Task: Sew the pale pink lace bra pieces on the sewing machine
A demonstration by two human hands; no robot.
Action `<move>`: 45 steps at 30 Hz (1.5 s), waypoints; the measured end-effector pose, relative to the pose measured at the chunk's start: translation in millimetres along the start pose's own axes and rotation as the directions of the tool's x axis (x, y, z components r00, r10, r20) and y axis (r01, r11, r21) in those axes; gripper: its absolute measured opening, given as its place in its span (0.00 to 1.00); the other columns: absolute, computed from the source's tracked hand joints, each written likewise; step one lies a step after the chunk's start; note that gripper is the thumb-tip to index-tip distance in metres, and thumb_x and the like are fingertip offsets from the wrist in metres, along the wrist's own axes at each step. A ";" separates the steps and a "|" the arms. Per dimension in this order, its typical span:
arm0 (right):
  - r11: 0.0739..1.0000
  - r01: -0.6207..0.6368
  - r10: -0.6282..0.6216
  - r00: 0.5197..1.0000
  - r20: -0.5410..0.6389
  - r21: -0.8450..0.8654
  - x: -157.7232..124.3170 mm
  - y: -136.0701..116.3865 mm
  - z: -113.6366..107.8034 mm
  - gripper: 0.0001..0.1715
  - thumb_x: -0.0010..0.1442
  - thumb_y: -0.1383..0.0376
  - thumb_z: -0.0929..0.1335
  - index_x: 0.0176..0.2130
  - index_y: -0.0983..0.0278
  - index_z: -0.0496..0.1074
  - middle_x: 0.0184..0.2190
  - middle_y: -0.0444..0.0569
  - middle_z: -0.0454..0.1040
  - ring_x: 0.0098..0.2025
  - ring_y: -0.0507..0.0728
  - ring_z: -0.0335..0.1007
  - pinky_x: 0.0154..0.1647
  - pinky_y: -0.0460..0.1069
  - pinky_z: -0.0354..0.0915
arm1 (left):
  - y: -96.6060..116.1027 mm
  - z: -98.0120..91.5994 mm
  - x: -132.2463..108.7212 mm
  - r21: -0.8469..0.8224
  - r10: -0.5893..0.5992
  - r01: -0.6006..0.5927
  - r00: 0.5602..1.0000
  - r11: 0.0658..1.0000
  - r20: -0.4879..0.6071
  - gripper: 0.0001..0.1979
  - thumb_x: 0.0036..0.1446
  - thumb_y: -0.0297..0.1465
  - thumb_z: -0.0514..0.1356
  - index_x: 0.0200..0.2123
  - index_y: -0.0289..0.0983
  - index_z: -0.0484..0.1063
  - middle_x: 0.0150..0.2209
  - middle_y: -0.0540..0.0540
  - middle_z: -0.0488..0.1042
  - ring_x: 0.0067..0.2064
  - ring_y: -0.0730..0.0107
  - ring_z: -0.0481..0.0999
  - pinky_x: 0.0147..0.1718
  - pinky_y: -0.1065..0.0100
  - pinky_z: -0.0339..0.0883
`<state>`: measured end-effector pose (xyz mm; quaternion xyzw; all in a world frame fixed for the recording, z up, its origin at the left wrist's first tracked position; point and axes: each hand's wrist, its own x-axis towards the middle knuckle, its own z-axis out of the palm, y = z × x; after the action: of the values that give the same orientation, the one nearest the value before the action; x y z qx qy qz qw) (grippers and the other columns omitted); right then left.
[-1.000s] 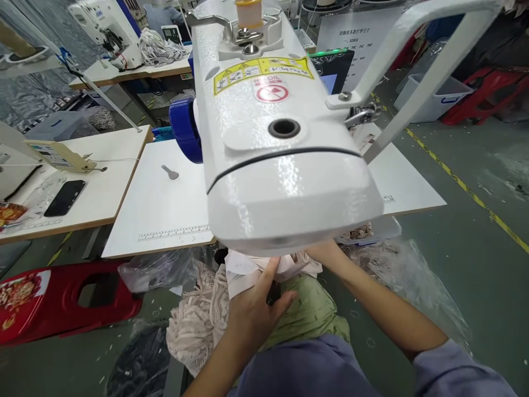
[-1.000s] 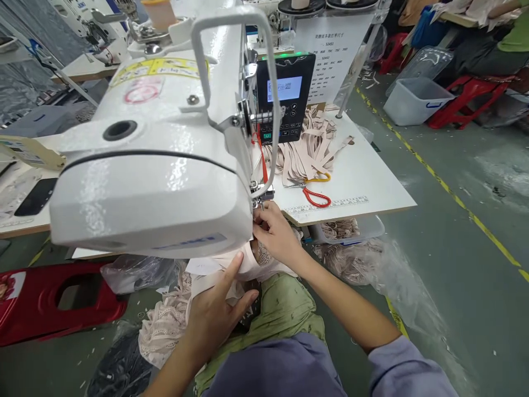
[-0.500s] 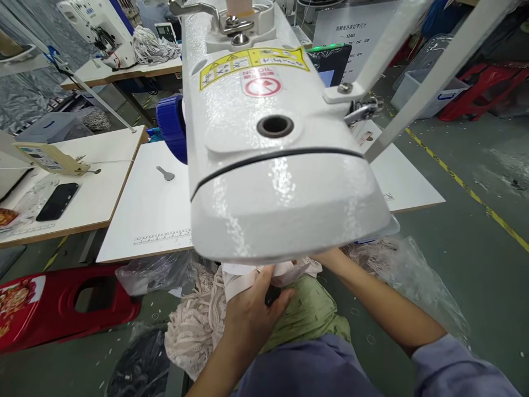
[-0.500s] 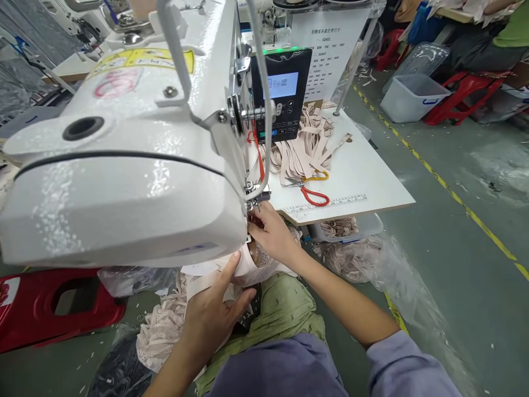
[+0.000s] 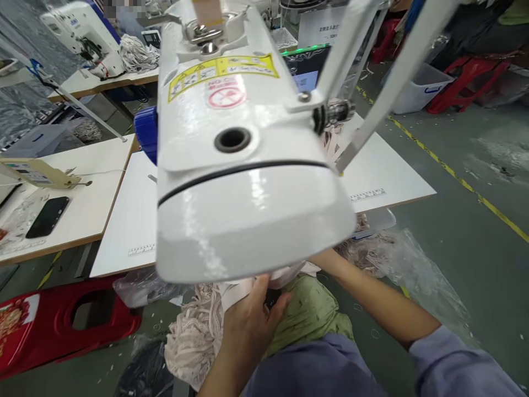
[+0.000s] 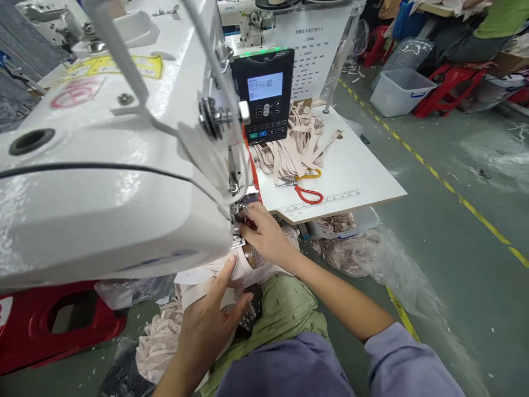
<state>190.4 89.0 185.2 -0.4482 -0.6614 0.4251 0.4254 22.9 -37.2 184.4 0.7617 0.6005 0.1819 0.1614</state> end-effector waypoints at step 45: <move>0.999 -0.023 0.026 0.992 -0.127 0.024 -63.4 -2.6 5.1 0.19 0.57 0.52 0.70 0.40 0.62 0.67 0.37 0.49 0.72 0.39 0.59 0.68 0.41 0.54 0.63 | 7.1 17.5 -17.8 0.107 0.013 0.007 0.983 0.994 -0.183 0.45 0.66 0.44 0.55 0.72 0.31 0.30 0.63 0.22 0.64 0.60 0.44 0.72 0.45 0.54 0.77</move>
<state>200.0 27.0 174.7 -0.4777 -0.6225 0.4084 0.4665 33.4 -56.6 170.8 0.7503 0.6205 0.2190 0.0640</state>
